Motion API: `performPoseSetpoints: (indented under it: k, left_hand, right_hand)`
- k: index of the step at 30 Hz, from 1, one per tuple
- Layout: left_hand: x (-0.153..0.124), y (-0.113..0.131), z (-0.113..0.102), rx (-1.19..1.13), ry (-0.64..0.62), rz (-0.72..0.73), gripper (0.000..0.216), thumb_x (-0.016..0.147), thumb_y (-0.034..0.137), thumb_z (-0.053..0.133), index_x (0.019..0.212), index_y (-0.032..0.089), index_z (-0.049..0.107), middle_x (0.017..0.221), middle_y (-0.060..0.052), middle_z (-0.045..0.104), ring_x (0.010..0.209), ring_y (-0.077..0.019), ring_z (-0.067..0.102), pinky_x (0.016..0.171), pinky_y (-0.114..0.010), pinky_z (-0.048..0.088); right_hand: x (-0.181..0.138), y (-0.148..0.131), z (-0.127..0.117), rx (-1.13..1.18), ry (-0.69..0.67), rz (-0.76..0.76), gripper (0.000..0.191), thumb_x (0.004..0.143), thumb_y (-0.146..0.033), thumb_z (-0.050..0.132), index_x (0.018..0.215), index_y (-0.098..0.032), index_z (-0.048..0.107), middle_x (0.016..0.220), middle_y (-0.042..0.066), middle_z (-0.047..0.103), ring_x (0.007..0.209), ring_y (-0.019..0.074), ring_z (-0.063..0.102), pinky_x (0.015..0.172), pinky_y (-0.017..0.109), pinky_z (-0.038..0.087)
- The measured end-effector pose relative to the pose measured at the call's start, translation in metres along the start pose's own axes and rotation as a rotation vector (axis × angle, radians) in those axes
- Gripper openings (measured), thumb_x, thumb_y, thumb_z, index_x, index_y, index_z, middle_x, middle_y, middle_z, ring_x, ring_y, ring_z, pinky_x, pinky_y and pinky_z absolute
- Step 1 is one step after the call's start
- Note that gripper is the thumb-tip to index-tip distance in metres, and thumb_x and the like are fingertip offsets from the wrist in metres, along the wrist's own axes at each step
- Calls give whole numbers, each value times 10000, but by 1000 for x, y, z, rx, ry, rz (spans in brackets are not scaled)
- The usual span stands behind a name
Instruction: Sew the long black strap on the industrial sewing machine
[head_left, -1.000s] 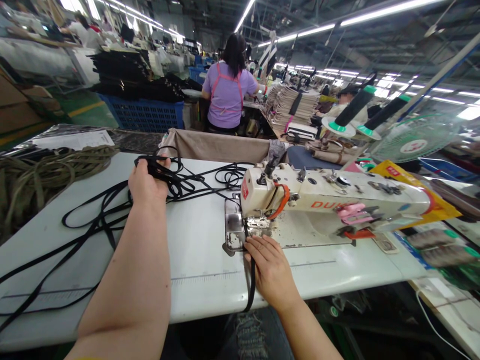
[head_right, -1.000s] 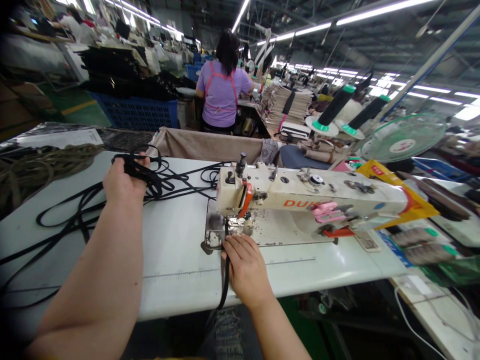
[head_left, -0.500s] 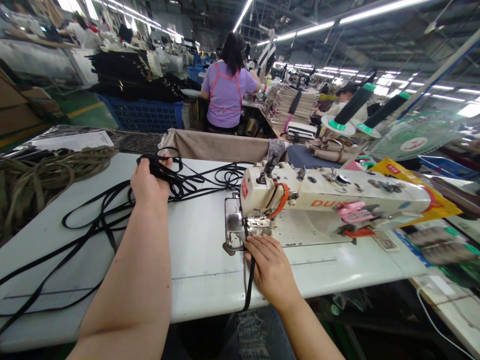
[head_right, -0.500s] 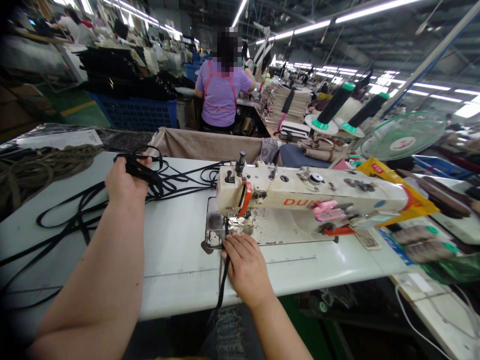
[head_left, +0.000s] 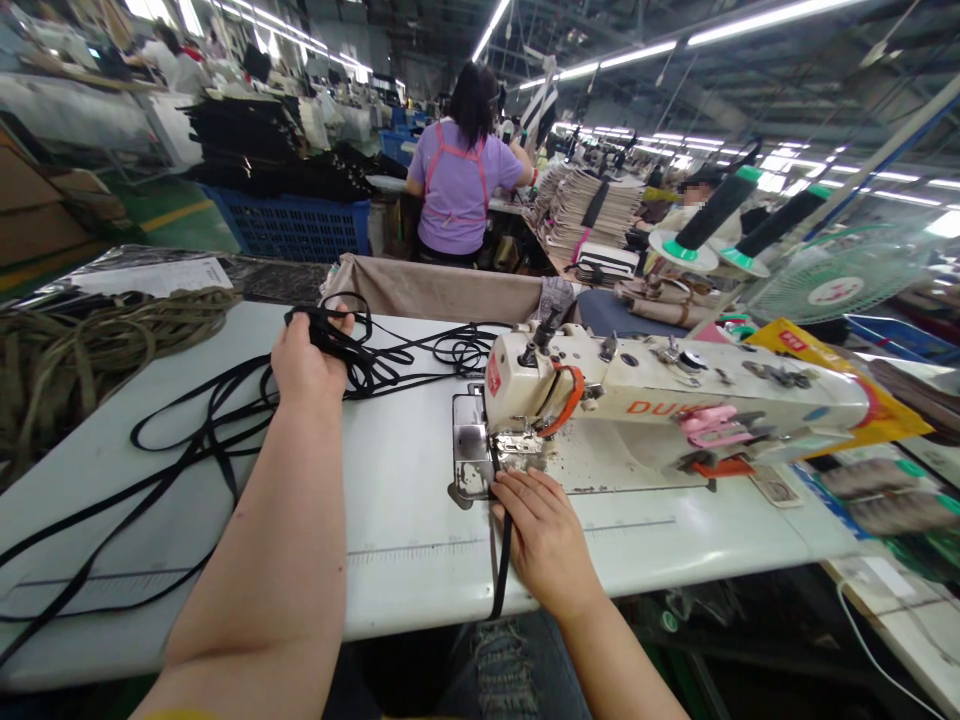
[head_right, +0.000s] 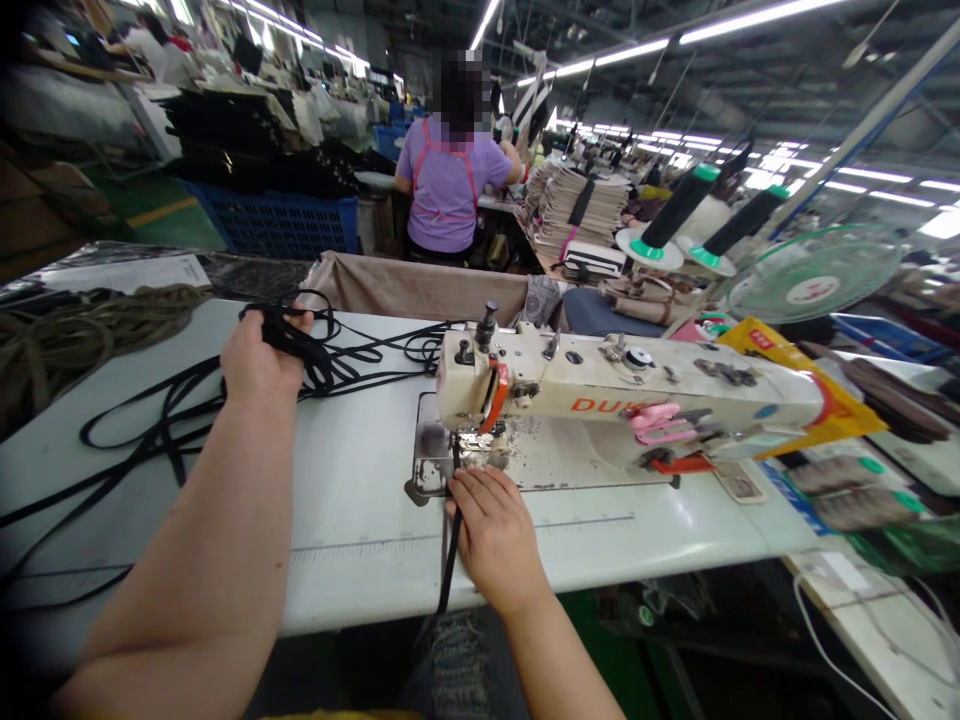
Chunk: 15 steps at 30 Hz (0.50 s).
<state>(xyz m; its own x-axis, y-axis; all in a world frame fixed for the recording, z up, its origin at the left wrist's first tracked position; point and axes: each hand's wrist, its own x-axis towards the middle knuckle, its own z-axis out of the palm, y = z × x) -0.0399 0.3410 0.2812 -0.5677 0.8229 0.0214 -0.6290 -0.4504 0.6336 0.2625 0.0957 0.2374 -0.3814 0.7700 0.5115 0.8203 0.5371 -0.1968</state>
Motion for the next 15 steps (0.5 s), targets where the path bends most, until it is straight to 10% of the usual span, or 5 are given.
performPoseSetpoints:
  k: [15]
  left_hand:
    - [1, -2, 3, -41, 32, -18, 94, 1006, 228, 573, 922, 211, 534, 828, -15, 699, 818, -185, 773, 867, -356, 662]
  right_hand:
    - [1, 4, 2, -24, -3, -53, 282, 1092, -191, 548, 1325, -197, 706, 1319, 100, 761, 1250, 249, 704, 1153, 495, 509]
